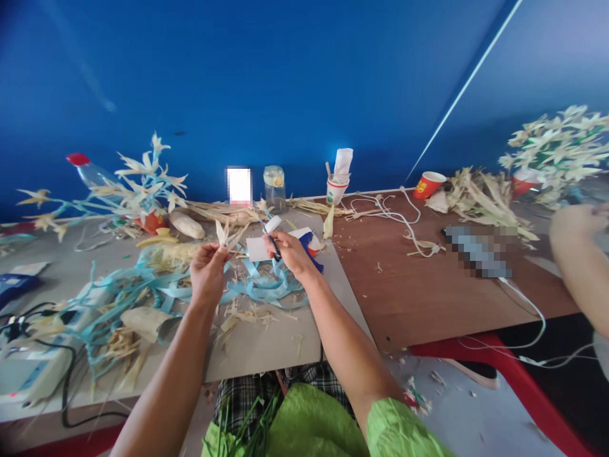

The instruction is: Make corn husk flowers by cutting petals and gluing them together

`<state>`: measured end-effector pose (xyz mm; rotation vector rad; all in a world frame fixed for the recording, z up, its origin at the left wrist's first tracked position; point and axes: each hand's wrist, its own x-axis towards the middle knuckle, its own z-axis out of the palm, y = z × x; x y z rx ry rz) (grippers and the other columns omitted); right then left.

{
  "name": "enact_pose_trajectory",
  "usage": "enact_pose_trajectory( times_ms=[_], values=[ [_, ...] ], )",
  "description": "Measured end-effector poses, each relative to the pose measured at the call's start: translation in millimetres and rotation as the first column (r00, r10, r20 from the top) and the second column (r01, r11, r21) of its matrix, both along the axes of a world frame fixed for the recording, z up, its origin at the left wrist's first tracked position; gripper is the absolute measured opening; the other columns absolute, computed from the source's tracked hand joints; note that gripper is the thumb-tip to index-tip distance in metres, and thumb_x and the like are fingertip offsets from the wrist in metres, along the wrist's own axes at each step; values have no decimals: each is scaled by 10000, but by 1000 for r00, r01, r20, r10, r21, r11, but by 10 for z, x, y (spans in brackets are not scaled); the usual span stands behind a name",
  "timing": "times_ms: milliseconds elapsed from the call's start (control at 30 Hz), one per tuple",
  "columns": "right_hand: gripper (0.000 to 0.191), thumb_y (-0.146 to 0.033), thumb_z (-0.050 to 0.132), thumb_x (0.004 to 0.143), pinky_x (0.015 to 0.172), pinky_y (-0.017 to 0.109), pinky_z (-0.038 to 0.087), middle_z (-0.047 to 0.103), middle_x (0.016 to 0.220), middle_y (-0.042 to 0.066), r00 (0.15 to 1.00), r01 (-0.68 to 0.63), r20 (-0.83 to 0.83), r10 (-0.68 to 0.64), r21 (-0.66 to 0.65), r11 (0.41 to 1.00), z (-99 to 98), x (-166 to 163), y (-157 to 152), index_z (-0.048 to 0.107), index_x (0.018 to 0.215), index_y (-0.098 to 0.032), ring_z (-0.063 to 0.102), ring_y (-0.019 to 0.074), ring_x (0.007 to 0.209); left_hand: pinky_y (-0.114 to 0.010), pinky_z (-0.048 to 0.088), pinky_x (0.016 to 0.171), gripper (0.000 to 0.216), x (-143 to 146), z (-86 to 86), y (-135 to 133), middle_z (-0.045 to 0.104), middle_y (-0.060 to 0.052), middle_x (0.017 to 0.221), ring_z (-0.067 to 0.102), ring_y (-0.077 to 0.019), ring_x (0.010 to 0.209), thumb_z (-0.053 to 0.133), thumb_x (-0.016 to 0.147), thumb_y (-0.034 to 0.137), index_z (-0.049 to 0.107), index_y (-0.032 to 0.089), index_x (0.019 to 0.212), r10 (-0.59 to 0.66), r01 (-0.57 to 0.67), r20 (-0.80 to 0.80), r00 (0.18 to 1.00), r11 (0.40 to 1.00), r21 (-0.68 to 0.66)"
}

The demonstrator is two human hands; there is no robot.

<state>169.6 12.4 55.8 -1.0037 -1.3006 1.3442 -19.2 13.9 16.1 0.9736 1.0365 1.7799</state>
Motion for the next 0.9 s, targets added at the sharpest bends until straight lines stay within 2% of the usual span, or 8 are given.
enact_pose_trajectory(
  times_ms=[133,300,433,600,900],
  values=[
    [308,-346,618,702,619,250,352,539,608,-27,984,-145,100,148,-40,989,64,-15,-61,628,915,-123,475,109,613,-193,424,601,245,-32,2,11,564,38,655,532,-62,572,726,660,283,554,162,786,78,-78,-14,997,997,19],
    [277,-313,626,703,603,239,354,518,612,-32,970,-227,68,232,-78,971,53,19,-67,609,909,-129,467,97,598,-196,431,597,247,-63,-3,24,565,32,670,539,-65,573,713,671,295,543,161,790,173,-173,19,985,985,19],
    [227,-272,649,690,603,226,376,546,642,-21,944,-311,77,320,-104,945,11,29,-60,607,871,-141,497,95,619,-198,435,598,216,-73,-11,27,566,30,666,542,-68,576,694,688,280,549,161,796,203,-203,1,979,979,36],
    [277,-283,667,697,584,218,390,620,732,17,922,-352,127,366,-123,928,-61,36,-33,631,924,-129,533,97,636,-196,424,591,214,-70,-14,32,561,31,651,532,-69,572,692,691,276,548,160,799,207,-206,-28,978,978,40],
    [256,-274,657,720,549,214,417,584,589,-25,911,-374,160,381,-73,925,-92,85,4,649,918,-111,520,77,536,-208,423,602,205,-62,-25,27,546,36,661,531,-76,579,682,691,274,537,169,790,167,-162,-147,975,986,45]
  ],
)
